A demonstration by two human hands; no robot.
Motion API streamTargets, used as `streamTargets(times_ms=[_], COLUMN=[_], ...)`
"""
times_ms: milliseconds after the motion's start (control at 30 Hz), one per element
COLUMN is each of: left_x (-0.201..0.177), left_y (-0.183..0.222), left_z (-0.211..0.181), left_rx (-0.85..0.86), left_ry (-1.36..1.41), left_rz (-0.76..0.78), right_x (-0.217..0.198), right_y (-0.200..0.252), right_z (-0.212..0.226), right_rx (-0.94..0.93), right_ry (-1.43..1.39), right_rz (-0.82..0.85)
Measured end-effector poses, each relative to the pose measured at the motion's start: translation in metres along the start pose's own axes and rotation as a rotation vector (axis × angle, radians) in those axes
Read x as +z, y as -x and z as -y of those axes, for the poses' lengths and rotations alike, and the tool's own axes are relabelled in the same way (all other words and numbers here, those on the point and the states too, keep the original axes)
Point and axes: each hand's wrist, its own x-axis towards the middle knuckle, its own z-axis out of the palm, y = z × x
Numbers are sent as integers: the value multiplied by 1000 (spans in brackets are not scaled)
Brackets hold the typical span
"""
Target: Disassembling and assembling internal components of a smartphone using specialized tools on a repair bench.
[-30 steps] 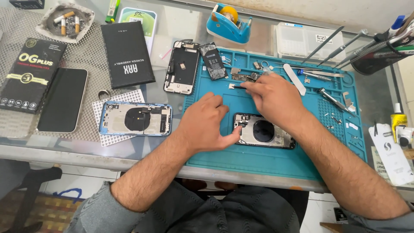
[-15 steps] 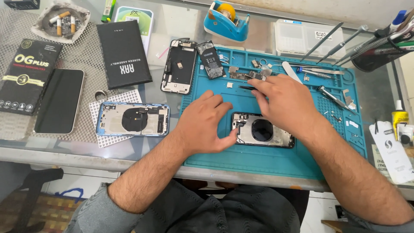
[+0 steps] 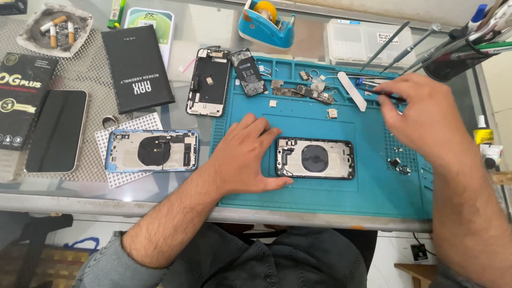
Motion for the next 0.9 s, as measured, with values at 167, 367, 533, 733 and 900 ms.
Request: streamTargets(times_ms=[167,367,533,733,900], left_x=[1,2,4,3,2], left_y=[-1,0,-2,-2,-2], left_z=[0,1,3,1,-1], left_rx=[4,14,-1,-19,-78], left_ry=[-34,-12,33,108,210], left_rz=[34,41,62,65,51], right_x=[18,47,52,32,28], right_y=[-12,-22,-21,-29,-26], right_z=[-52,-58,-42,13,18], right_rx=[114,147,138,210,276], right_ry=[84,168,259,31,-156], right_rz=[104,209,97,276,187])
